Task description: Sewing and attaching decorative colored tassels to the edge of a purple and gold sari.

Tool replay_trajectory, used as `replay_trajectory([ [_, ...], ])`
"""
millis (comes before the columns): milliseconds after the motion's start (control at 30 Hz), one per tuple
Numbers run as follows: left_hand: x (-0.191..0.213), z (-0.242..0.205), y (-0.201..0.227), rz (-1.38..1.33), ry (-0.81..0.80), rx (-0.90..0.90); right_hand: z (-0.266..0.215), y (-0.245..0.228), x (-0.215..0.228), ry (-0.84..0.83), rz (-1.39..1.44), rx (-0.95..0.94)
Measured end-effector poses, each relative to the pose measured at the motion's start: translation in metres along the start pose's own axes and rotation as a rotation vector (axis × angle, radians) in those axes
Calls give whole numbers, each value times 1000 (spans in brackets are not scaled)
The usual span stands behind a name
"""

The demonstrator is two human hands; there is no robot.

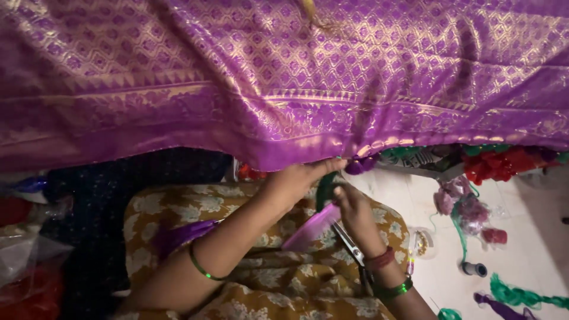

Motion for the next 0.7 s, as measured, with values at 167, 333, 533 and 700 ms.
replay_trajectory([
  [167,0,10,-3,-42,36,-302,-18,49,-60,-311,-876,332],
  [333,1,1,6,142,234,-393,-35,-2,-73,-470,-939,478],
  [533,-1,-7,19,247,367,-844,-30,20,-68,-553,-931,411],
  [700,-3,11,6,367,268,-381,-42,13,-81,-751,-926,346],
])
Point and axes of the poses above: each hand's wrist, its own z-axis towards the middle knuckle, its own x-axis out of the back of the hand, y = z × x, the point moved 5 cm from there along z, towards the middle knuckle, and after that the axes turned 7 degrees about -y, right-handed, at the moved point
